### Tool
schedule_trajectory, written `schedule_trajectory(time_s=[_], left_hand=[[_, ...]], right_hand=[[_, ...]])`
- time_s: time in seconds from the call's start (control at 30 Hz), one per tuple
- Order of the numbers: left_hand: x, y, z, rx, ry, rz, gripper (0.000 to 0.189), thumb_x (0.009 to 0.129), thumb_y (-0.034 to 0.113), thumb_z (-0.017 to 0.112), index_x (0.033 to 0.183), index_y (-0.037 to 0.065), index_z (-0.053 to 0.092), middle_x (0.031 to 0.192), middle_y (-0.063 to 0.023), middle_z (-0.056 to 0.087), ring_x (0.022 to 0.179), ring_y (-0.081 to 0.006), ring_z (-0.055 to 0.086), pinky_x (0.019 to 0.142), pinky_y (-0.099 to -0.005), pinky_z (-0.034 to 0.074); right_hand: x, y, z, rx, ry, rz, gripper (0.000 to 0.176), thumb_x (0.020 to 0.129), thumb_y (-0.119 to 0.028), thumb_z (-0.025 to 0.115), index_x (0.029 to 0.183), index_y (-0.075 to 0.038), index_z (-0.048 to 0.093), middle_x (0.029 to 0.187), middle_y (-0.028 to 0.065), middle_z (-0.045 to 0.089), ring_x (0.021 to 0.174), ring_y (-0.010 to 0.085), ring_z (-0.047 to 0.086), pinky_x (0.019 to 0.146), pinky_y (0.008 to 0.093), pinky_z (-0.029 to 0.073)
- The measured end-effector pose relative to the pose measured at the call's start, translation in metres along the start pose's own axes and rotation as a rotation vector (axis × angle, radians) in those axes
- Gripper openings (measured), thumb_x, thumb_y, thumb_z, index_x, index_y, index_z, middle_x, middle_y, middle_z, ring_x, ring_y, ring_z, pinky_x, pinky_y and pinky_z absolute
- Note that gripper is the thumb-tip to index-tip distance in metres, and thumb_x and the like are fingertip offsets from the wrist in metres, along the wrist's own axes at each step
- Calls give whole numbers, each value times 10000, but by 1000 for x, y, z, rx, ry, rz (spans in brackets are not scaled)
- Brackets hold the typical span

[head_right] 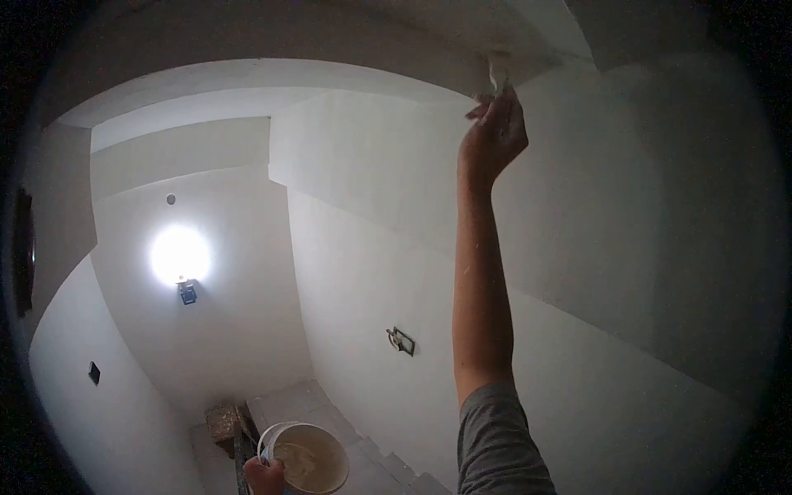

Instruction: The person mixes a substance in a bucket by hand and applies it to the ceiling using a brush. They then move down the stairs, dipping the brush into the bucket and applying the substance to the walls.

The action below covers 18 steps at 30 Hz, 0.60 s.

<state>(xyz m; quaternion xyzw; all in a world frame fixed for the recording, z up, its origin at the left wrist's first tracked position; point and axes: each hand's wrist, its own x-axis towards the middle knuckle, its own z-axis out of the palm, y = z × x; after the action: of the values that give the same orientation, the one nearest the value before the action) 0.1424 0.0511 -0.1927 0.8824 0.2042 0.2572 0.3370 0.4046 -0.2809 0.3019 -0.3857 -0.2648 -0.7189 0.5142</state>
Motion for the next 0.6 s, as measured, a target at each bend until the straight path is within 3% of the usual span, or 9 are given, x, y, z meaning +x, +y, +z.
schedule_trajectory(time_s=[0.07, 0.13, 0.23, 0.27, 0.33, 0.43, 0.47, 0.53, 0.6], left_hand=[[4, -36, 25, -59, -8, -51, 294, 769, 305, 677, 760, 11, 681, 646, -209, 617, 629, -339, 647, 600, -532, 474], [11, -124, 83, 599, 159, 623, 374, 759, 362, 686, 762, -12, 684, 638, -227, 616, 600, -359, 639, 583, -528, 464], [6, -66, 41, 447, -103, 385, 384, 765, 379, 693, 740, -4, 685, 607, -222, 604, 570, -358, 630, 561, -522, 460], [2, -50, 35, 446, -106, 384, 384, 765, 379, 693, 740, -4, 685, 607, -222, 604, 570, -358, 630, 561, -522, 460], [-4, -28, 26, 290, 28, 92, 358, 767, 370, 708, 730, 15, 684, 587, -201, 603, 539, -336, 623, 514, -497, 449], [4, -25, 19, 32, -63, -134, 387, 753, 377, 716, 718, -5, 666, 577, -214, 586, 521, -346, 607, 493, -496, 418], [5, -40, 28, 32, -58, -132, 387, 753, 377, 716, 718, -5, 666, 577, -214, 586, 521, -346, 607, 493, -496, 418], [6, -66, 44, 47, 14, 317, 354, 761, 321, 706, 688, -22, 653, 600, -227, 594, 530, -355, 610, 490, -486, 415], [3, -35, 26, 8, -5, 166, 281, 772, 260, 690, 675, -2, 659, 597, -205, 602, 537, -336, 618, 488, -476, 438]], right_hand=[[17, -1, 15, 52, 6, -34, 355, 1020, -180, 462, 1212, 94, 583, 850, 132, 690, 663, 142, 635, 573, 271, 517], [20, -10, 19, 100, 10, -64, 361, 1020, -186, 464, 1219, 92, 579, 851, 129, 688, 677, 140, 637, 577, 265, 511], [-6, -28, 1, 125, -90, -166, 333, 1002, -167, 494, 1183, 92, 599, 840, 111, 661, 708, 135, 595, 602, 292, 498], [-20, -29, -8, 118, -90, -166, 338, 1003, -167, 491, 1192, 93, 594, 842, 108, 661, 703, 131, 593, 606, 287, 495], [-34, -15, -18, 104, -95, -159, 343, 1004, -167, 487, 1201, 95, 589, 844, 105, 662, 698, 128, 591, 611, 282, 493], [-38, 23, -29, 20, -80, 21, 359, 1008, -189, 475, 1207, 90, 583, 852, 118, 679, 676, 127, 620, 594, 268, 508], [-33, 31, -29, 4, -103, 38, 358, 1004, -192, 482, 1195, 92, 589, 856, 120, 682, 675, 130, 621, 599, 273, 512], [-19, 39, -26, -14, -126, 55, 357, 1001, -195, 488, 1184, 93, 594, 861, 122, 685, 675, 133, 622, 603, 277, 516], [0, 38, -21, -49, -173, -61, 359, 995, -209, 513, 1132, 107, 612, 839, 136, 686, 651, 147, 627, 598, 295, 524]])
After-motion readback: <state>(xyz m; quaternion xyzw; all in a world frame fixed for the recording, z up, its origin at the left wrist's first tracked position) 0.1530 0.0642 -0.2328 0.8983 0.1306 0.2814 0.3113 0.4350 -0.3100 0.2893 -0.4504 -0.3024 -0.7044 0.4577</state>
